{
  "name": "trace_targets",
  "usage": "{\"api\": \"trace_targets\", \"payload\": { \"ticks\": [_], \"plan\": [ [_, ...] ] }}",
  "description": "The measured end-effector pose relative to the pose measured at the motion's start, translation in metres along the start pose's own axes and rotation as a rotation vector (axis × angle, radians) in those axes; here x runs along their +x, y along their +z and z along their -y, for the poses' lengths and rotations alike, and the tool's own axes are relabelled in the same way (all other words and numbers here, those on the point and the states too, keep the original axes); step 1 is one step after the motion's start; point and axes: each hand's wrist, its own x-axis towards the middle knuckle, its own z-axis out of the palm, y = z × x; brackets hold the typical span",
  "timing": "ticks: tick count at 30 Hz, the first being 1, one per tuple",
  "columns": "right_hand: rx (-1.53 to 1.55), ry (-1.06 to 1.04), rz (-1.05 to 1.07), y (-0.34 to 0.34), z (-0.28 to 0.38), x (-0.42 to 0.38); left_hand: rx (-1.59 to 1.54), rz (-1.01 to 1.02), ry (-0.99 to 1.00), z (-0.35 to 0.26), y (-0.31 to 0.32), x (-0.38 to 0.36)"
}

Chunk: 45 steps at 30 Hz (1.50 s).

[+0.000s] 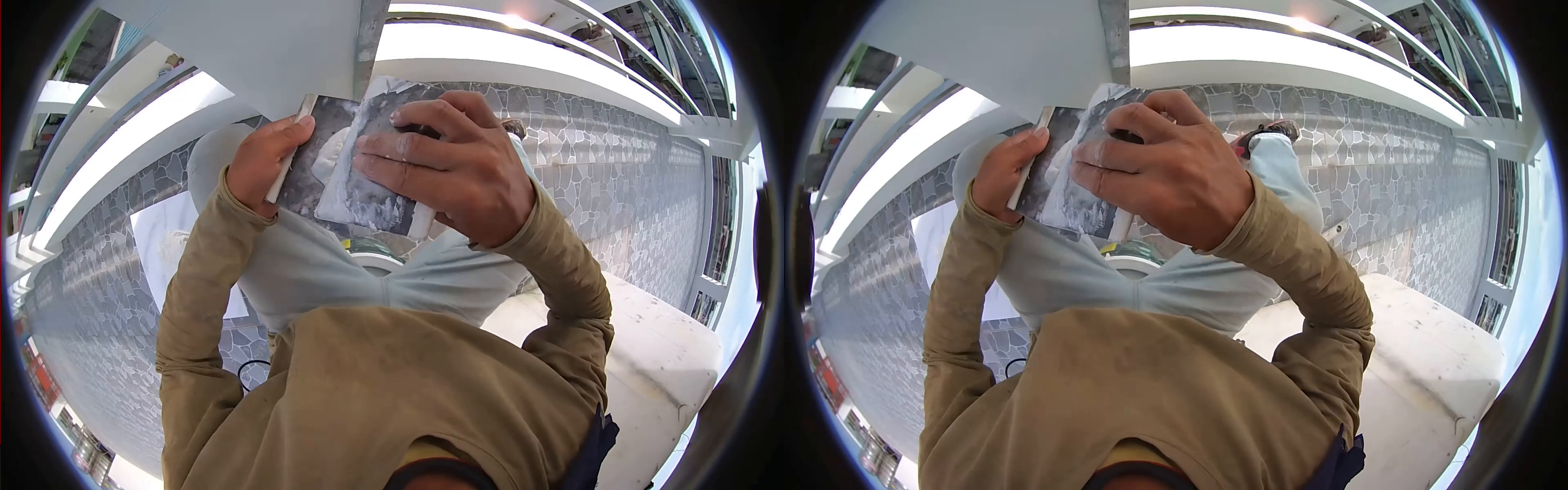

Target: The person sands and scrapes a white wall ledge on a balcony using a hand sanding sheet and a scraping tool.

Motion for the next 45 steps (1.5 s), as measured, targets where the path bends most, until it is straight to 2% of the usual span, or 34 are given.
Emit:
{"api": "trace_targets", "payload": {
  "ticks": [4, 5, 6, 8, 10, 12, 14, 15, 17, 18, 23, 29, 32, 34, 36, 37, 38, 40, 42, 44, 45],
  "plan": [
    [0.044, 0.019, -0.011, 0.009, -0.024, -0.013, 0.097, -0.083, 0.086, -0.009, -0.005, 0.012],
    [0.056, 0.033, 0.041, 0.002, -0.034, -0.018, 0.062, -0.191, 0.197, -0.018, -0.002, 0.007],
    [0.057, 0.075, -0.002, 0.005, -0.045, -0.027, 0.042, -0.285, 0.299, -0.027, 0.001, 0.001],
    [0.497, 0.533, -0.151, 0.013, -0.075, -0.05, 0.126, -0.398, 0.398, -0.04, -0.027, -0.014],
    [1.197, 0.859, -0.273, 0.049, -0.142, -0.077, -0.101, 0.24, 0.285, -0.043, -0.072, -0.021],
    [1.385, 1.107, -0.394, 0.072, -0.188, -0.078, -0.178, 0.339, 0.2, -0.029, -0.088, -0.024],
    [0.947, 0.937, -0.196, 0.122, -0.263, -0.071, -0.21, 0.474, 0.103, -0.012, -0.097, -0.016],
    [0.798, 0.926, -0.139, 0.132, -0.279, -0.056, -0.191, 0.467, 0.076, -0.012, -0.097, -0.008],
    [0.646, 0.947, -0.075, 0.153, -0.304, -0.016, -0.379, 0.617, 0.021, -0.014, -0.095, 0.003],
    [0.592, 0.959, -0.046, 0.166, -0.318, 0.003, -0.362, 0.603, 0.018, -0.013, -0.092, 0.005],
    [0.492, 1.017, 0.029, 0.2, -0.352, 0.06, -0.361, 0.711, -0.094, -0.021, -0.097, 0.014],
    [0.434, 1.01, 0.08, 0.213, -0.356, 0.072, -0.402, 0.67, -0.123, -0.021, -0.093, 0.011],
    [0.388, 0.988, 0.099, 0.215, -0.357, 0.079, -0.374, 0.69, -0.119, -0.022, -0.094, 0.013],
    [0.339, 0.96, 0.113, 0.216, -0.36, 0.086, -0.374, 0.777, -0.142, -0.021, -0.097, 0.016],
    [0.17, 0.855, 0.167, 0.234, -0.373, 0.103, -0.383, 0.733, -0.14, -0.022, -0.094, 0.013],
    [-0.102, 0.72, 0.204, 0.248, -0.384, 0.114, -0.393, 0.689, -0.136, -0.022, -0.093, 0.011],
    [-0.101, 0.725, 0.202, 0.257, -0.398, 0.135, -0.391, 0.69, -0.141, -0.022, -0.093, 0.011],
    [-0.002, 0.738, 0.372, 0.266, -0.422, 0.172, -0.393, 0.68, -0.138, -0.022, -0.093, 0.011],
    [0.235, 1.024, 0.564, 0.209, -0.388, 0.172, -0.384, 0.688, -0.141, -0.023, -0.093, 0.011],
    [0.042, 0.728, 0.475, 0.212, -0.38, 0.162, -0.373, 0.693, -0.139, -0.023, -0.093, 0.011],
    [-0.005, 0.651, 0.452, 0.208, -0.377, 0.16, -0.373, 0.706, -0.144, -0.023, -0.093, 0.012]
  ]
}}
